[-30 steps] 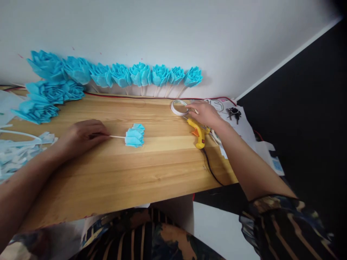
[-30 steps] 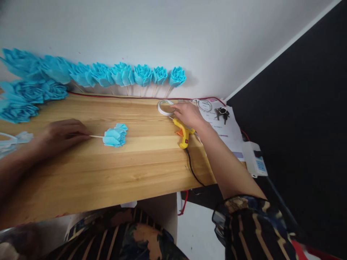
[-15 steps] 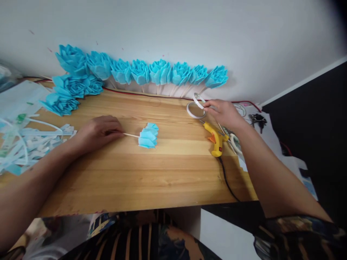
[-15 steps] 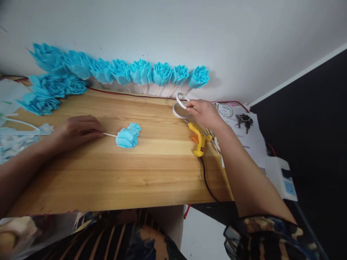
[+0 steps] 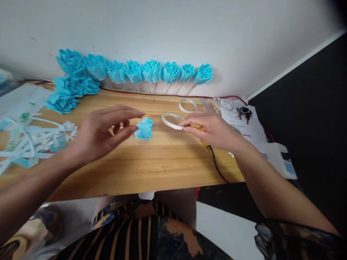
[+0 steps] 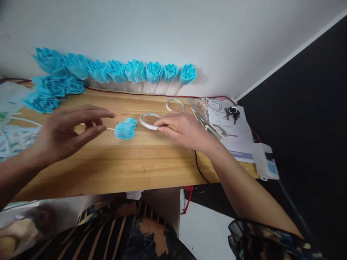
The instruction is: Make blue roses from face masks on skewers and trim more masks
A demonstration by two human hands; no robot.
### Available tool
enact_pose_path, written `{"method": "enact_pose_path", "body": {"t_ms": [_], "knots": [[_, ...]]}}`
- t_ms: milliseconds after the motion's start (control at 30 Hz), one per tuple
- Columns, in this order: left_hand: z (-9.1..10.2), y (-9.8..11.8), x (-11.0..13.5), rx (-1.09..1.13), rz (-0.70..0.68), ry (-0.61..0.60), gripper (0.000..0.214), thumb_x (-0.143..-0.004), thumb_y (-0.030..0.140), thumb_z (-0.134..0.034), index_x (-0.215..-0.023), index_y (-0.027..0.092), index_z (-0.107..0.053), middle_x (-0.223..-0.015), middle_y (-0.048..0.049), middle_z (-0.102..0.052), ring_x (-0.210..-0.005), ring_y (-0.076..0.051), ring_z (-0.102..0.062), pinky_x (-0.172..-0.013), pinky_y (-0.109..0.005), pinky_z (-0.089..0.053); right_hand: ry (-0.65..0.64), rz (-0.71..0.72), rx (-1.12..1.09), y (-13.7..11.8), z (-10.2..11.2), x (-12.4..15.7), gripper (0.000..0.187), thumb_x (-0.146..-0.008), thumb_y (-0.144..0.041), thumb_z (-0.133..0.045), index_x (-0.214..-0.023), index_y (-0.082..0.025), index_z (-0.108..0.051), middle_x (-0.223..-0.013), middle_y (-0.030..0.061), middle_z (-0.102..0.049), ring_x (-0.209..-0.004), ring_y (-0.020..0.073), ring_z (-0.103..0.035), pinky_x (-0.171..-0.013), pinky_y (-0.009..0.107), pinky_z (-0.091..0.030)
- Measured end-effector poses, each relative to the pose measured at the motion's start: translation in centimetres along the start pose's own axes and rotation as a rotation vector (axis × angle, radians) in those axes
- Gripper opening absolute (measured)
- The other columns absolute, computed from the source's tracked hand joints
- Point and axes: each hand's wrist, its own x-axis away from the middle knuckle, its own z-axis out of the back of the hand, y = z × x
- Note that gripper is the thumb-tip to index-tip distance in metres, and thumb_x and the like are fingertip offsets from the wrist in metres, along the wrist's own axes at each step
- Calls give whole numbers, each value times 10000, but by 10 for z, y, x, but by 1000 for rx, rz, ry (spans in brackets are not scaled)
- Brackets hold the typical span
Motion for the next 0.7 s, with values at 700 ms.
{"method": "enact_pose_path", "body": {"t_ms": [700], "knots": [[-67, 59, -20, 881, 348, -59, 252, -867, 418, -696, -819, 171, -696, -811, -56, -729, -715, -160, -665, -722, -321, -563, 75, -809, 595, 40, 2, 90, 384, -983, -417, -469, -875, -201, -768, -845, 130, -781, -807, 306, -726, -649, 361, -466]]}}
